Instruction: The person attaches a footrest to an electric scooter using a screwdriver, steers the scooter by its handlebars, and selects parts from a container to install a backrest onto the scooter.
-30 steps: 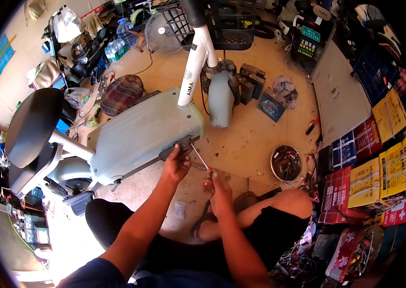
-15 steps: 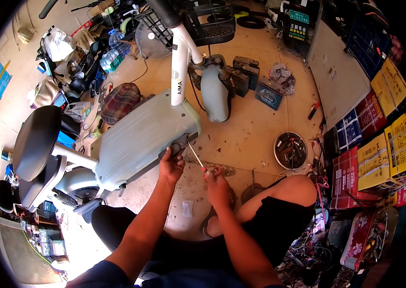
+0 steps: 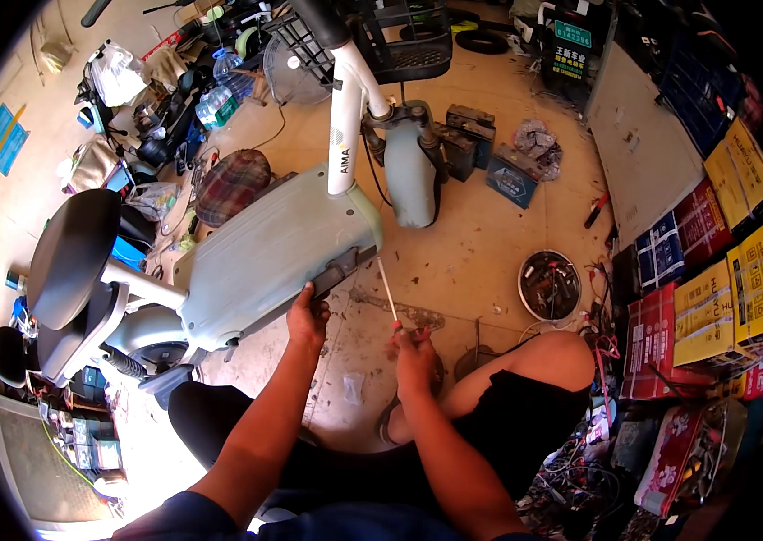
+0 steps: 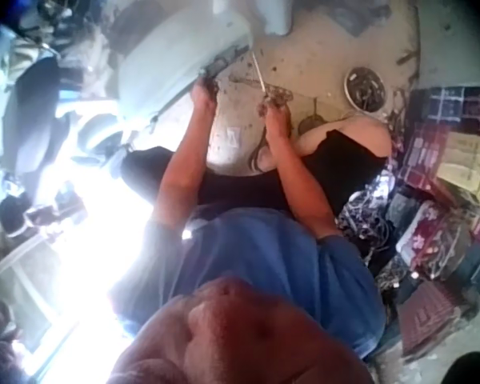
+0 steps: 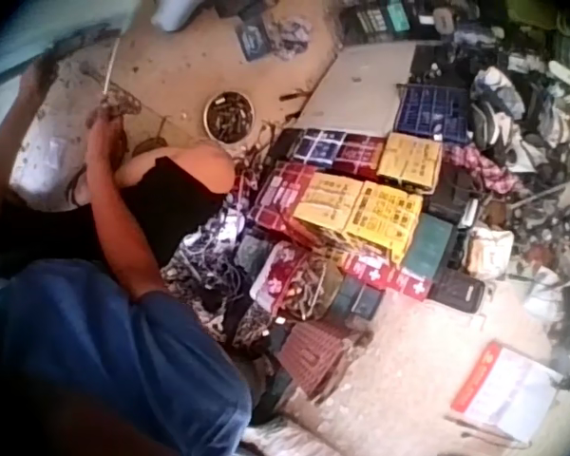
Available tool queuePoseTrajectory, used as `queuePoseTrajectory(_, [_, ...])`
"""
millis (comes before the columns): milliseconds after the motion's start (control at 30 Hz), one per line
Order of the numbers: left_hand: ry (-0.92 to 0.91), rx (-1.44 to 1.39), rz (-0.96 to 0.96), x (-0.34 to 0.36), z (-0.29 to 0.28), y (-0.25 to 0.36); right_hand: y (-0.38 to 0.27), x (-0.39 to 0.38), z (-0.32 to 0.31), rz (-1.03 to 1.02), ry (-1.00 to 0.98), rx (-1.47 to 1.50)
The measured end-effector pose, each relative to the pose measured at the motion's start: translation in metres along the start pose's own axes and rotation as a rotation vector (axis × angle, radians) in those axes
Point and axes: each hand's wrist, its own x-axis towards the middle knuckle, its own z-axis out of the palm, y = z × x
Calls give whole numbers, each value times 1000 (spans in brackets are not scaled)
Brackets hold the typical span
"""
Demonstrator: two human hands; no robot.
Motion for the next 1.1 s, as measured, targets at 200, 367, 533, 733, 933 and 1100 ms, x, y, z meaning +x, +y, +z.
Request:
queuePoseTrajectory(200, [-152,482,78,-37,-3,-7,-23,-8,7,44,97,264])
queuePoseTrajectory(367, [-239,524,-68,-66,28,-34,-31,-12,11,-207,56,187])
queuePoseTrajectory(533, [-449,343,-334,-53,39,-37,-56,-35,18,-301,29,82])
queuePoseTrajectory(733, [-414,-44,-456,-35,-7,5,-85,-54,6,-308,17,23])
queuePoseTrajectory(933, [-659,-106,-311,-32,-17,22,-77,-65,16,-280,-37,11])
queuePoseTrajectory(1100, [-573,38,-244,-44,-6,27,-71,-76,17,-246,-100,-39])
